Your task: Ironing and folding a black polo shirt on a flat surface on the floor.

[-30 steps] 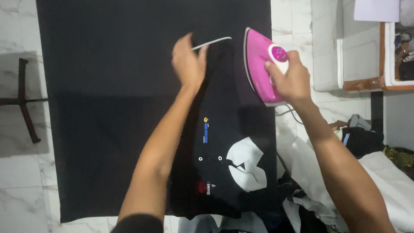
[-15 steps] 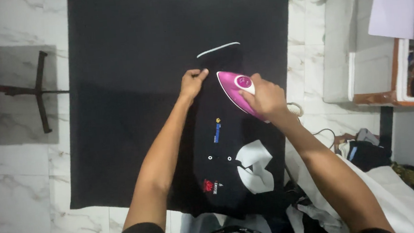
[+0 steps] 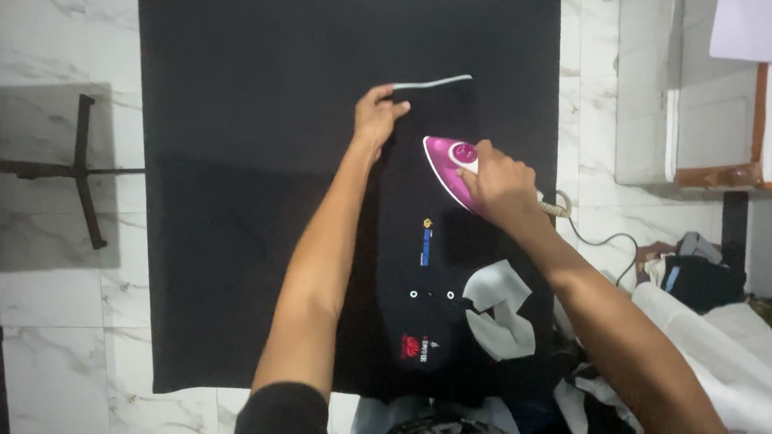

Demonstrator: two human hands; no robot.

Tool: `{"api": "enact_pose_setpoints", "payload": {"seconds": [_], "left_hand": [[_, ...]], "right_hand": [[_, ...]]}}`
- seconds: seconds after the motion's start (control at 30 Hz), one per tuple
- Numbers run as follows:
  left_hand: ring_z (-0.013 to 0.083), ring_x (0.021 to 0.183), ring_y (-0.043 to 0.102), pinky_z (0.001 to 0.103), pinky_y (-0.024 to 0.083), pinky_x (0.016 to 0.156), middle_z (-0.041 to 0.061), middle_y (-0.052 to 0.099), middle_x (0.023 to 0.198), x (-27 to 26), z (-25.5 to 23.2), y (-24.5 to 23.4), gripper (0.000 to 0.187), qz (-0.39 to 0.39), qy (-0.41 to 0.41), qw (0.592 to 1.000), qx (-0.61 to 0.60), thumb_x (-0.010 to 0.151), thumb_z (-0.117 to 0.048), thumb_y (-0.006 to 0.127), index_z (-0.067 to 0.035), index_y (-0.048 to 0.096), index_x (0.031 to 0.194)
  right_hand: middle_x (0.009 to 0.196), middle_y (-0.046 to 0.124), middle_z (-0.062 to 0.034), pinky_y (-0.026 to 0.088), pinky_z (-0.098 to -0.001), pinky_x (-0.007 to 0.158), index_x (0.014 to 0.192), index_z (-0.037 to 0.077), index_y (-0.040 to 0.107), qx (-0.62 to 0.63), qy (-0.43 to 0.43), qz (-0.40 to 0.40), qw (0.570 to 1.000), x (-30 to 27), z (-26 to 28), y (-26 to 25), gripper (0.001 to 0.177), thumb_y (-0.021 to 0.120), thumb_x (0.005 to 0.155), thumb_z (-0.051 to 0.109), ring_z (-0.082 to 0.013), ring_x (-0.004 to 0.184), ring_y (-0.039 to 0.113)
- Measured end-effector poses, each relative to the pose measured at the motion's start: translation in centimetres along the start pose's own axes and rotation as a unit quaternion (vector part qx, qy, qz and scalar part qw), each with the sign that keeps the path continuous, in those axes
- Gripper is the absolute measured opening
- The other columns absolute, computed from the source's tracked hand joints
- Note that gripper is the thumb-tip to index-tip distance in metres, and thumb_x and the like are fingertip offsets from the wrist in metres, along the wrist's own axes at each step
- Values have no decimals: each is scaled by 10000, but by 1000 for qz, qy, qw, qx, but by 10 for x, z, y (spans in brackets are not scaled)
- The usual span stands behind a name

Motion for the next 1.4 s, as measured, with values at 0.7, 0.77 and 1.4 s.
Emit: {"api": "enact_pose_setpoints", "payload": {"seconds": [0.7,0.77,1.4], "left_hand": [[352,1009,733,460,560,891,144,778,1013,-99,20,-27,287,-51,42,939,338,900,-316,713,-83,736,1064],[364,1017,727,471,556,898,155,776,1020,-93,31,-27,270,-72,47,940,331,923,-305,688,-82,724,1070],[375,944,738,495,502,938,164,776,914,-123,26,-17,237,-157,51,915,369,953,-319,709,-89,755,981]], "right_hand": [[884,732,-218,580,-548,701,1101,27,548,-3,65,34,997,11,18,-11,460,663,980,455,-443,830,731],[881,732,-219,575,-555,693,1103,24,549,-12,55,20,998,12,14,-4,467,668,973,456,-445,818,730],[816,735,-197,605,-469,592,1181,-17,575,-26,-31,-18,999,58,34,4,523,691,993,457,-363,711,756]]}}
Point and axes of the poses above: each hand's wrist, its own x-axis towards the middle knuckle, its own y-axis out of the palm, z = x × y, the point moved 3 cm from there along x, towards the middle knuckle
